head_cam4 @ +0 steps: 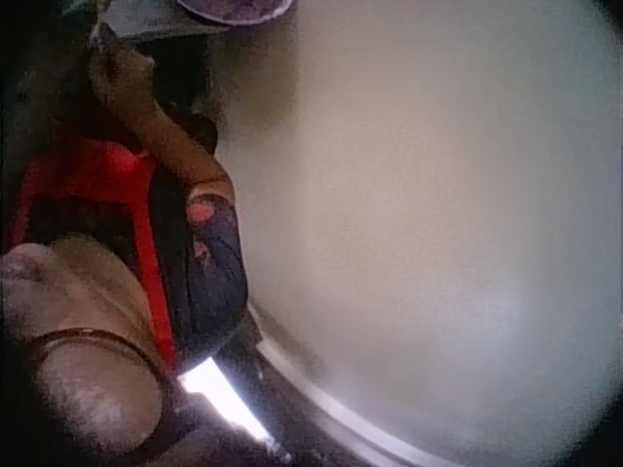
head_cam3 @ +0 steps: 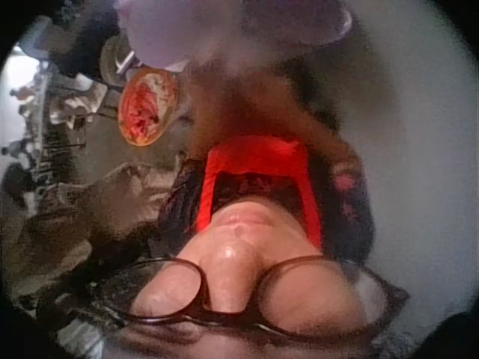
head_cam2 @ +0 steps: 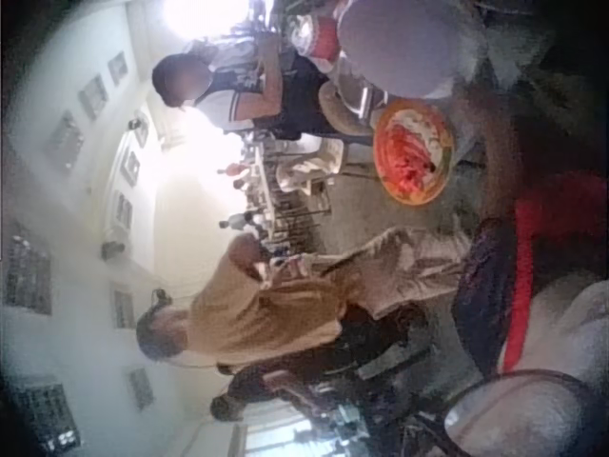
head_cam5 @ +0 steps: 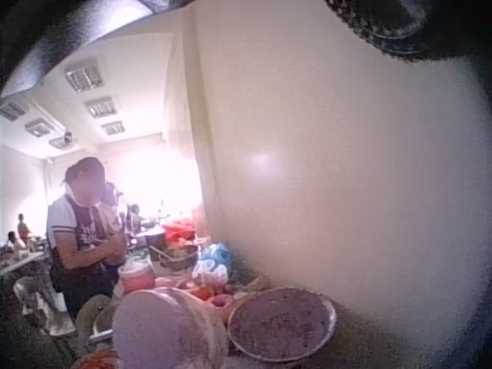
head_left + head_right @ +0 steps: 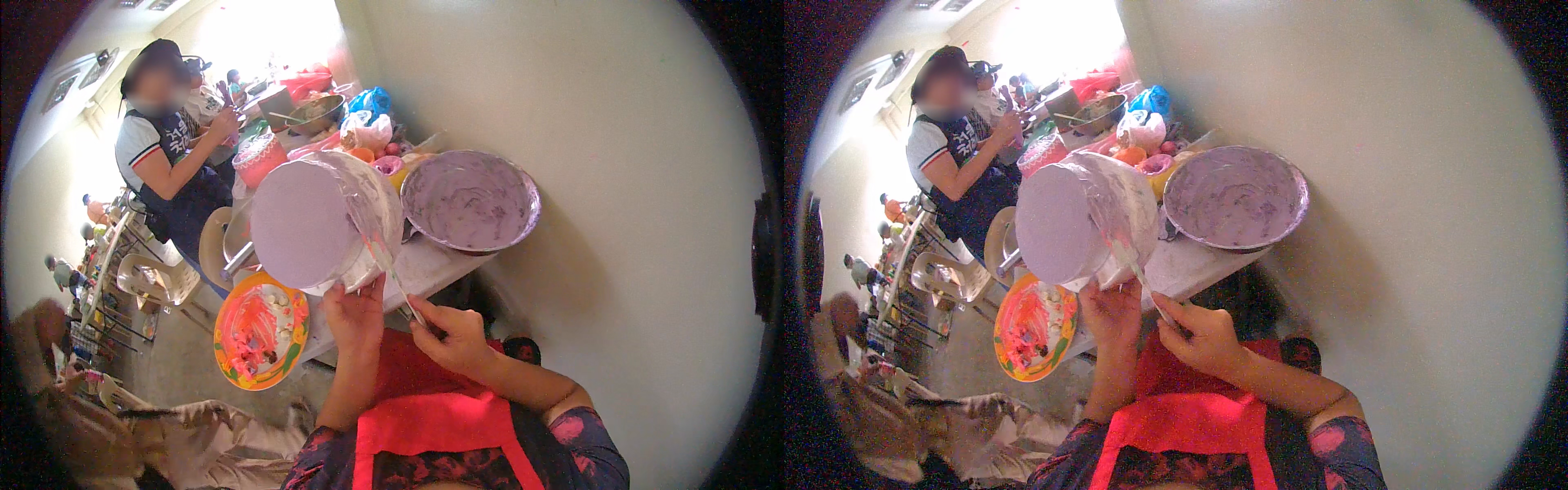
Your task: The person holds a round cake in their left hand and uses a spatula in their right hand to spread purple frosting onto the top surface. They repeatedly scoop frosting from a nearby bowl and smooth it over the cake while standing at a work table.
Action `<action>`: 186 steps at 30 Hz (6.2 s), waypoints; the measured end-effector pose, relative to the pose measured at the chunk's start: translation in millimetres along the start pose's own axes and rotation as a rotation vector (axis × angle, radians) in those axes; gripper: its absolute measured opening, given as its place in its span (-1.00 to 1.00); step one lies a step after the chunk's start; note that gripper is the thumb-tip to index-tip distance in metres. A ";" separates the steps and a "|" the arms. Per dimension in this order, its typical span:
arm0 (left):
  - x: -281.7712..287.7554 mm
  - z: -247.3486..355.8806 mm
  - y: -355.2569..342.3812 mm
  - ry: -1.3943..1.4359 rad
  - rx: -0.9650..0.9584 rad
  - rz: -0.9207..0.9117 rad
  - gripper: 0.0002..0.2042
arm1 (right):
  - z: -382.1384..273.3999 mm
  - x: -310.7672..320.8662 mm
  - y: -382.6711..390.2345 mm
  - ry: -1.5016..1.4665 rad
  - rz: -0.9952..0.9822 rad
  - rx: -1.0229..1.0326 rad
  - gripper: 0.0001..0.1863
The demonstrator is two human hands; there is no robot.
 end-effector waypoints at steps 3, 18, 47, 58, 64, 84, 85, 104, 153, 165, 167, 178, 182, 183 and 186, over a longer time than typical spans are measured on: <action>2.9 3.0 -3.8 0.013 0.003 0.015 -0.46 | 1.9 4.8 7.8 0.027 -0.043 0.025 -0.56; 0.6 5.2 6.7 -0.087 -0.068 -0.061 -0.36 | -6.9 37.5 -25.5 -0.115 0.030 -0.003 -0.59; 5.5 -14.5 12.7 0.029 0.027 -0.112 -0.49 | -9.9 53.5 21.5 0.137 0.089 0.241 -0.56; 2.5 -5.0 20.2 -0.051 -0.076 -0.197 -0.42 | -0.2 41.8 -10.0 -0.164 -0.057 -0.146 -0.57; 4.8 -9.7 17.7 -0.079 -0.098 -0.148 -0.38 | -0.4 31.1 4.8 -0.095 -0.064 -0.063 -0.57; -9.3 -3.1 15.2 0.041 -0.078 -0.226 -0.30 | -7.2 49.3 16.6 -0.028 -0.011 0.078 -0.58; -10.3 -3.9 17.0 0.049 -0.067 -0.230 -0.31 | -8.0 49.2 10.0 -0.048 0.000 0.059 -0.58; 18.5 -6.2 10.6 0.119 -0.064 -0.148 -0.59 | -2.0 47.9 -12.7 -0.313 -0.123 -0.244 -0.59; 6.2 -0.7 15.8 0.040 -0.079 -0.297 -0.56 | -9.2 65.3 12.5 0.023 -0.076 0.330 -0.53; 28.5 -8.8 4.4 0.034 -0.041 -0.152 -0.55 | -21.5 59.2 -5.2 -0.033 -0.007 0.399 -0.49; 30.5 -7.2 4.5 0.002 -0.084 -0.208 -0.54 | -20.7 55.9 -2.5 -0.059 0.011 0.409 -0.48; 0.8 -1.4 18.6 0.015 -0.129 -0.230 -0.45 | 0.2 58.2 22.5 -0.011 0.083 0.371 -0.54; -7.9 -0.8 23.6 -0.039 -0.198 -0.183 -0.32 | -0.2 56.6 2.1 -0.124 0.036 0.191 -0.55; -8.8 -0.3 24.3 -0.040 -0.204 -0.187 -0.31 | -1.5 54.6 -2.6 -0.128 0.018 0.156 -0.55; -2.9 -4.5 20.7 0.011 -0.161 -0.299 -0.50 | 3.6 46.2 -5.8 -0.121 -0.021 0.039 -0.57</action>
Point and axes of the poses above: each hand's wrist, its own y-axis away from the middle knuckle, its own x-axis out of the back of the hand, z = x × y, the point moved 7 cm from there along -y, towards the middle knuckle, and after that the axes turned 14 degrees about z, right-handed, at the moved point
